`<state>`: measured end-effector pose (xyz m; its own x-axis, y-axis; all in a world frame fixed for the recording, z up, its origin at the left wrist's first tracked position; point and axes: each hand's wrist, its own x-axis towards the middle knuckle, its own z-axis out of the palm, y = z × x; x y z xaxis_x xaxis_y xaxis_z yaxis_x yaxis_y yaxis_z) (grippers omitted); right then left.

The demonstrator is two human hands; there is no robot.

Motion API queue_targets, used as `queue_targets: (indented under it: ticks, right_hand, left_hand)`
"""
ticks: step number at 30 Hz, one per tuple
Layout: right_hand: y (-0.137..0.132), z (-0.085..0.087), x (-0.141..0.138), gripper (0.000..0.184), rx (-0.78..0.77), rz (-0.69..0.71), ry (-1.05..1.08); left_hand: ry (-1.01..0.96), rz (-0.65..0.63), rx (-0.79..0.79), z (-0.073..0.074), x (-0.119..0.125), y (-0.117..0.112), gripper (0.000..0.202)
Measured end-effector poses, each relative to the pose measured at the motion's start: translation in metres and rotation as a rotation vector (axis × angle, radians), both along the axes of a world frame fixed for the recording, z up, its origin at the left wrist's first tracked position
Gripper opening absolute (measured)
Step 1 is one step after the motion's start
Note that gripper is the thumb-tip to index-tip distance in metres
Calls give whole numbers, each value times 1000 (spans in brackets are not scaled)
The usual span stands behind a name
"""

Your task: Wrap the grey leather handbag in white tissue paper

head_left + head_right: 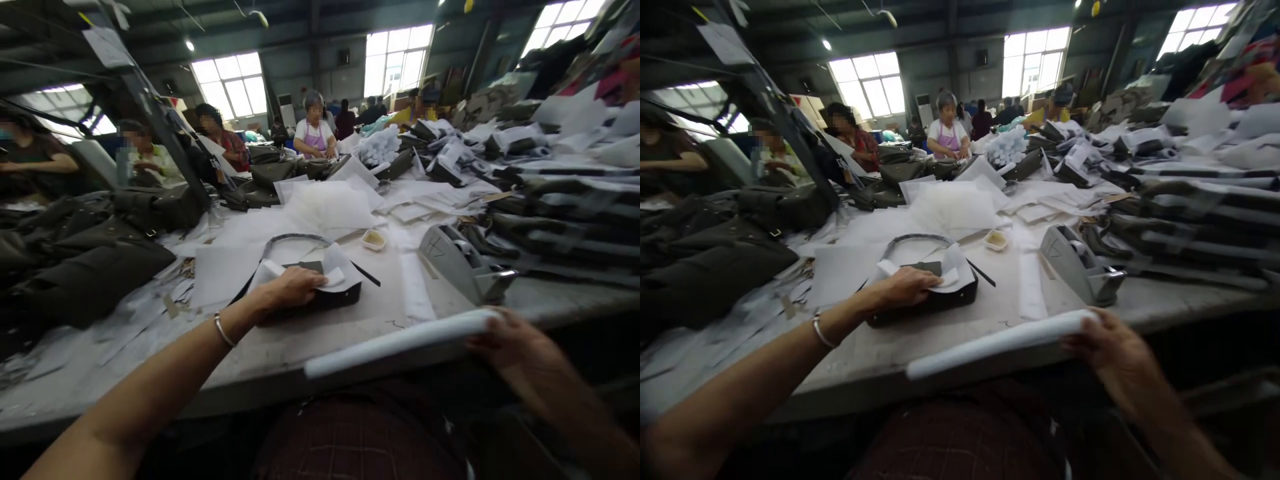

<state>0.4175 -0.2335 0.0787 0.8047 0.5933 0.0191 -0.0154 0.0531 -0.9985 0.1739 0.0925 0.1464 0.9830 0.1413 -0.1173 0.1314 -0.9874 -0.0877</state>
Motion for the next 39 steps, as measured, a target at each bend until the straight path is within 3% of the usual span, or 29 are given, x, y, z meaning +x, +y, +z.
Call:
queue_targets:
  ticks: [3,6,9,12,14,18,22,24,29,31,34,36,39]
  right_hand:
    - [67,-1,-63,53,46,288,334]
    - [120,-11,-94,54,15,337,194]
    - [147,-23,-90,54,-27,266,23]
    - [159,-32,-78,51,-61,208,-85]
    - [164,-36,-76,48,-91,200,-145]
    - [168,-41,-75,45,-173,196,-228]
    - [167,-42,-68,44,-237,221,-296]
    - [167,-43,-64,45,-234,265,-302]
    - [164,-38,-52,46,-244,333,-323]
    - [156,-27,-50,40,-233,218,-516]
    - [143,-3,-58,26,-70,36,-1032]
    - [143,9,-71,32,39,158,-1340]
    - [159,8,-86,48,12,423,-1645]
  left_hand:
    - [30,-19,-49,9,5,9,47]
    - [55,-8,-62,15,8,12,48]
    - [56,-4,-62,19,6,6,41]
    - [13,41,-36,18,2,-9,34]
    - [-43,106,-2,7,-1,-23,35]
    - [-187,227,88,-39,-8,-48,42]
    - [-421,217,259,-77,-14,-54,40]
    - [-446,197,291,-82,-15,-52,40]
    - [-376,193,311,-77,-14,-50,41]
    - [-376,217,324,-80,-14,-52,42]
    - [-402,233,351,-88,-15,-56,43]
    - [-422,233,380,-92,-16,-57,43]
    - [-420,217,422,-93,-18,-58,43]
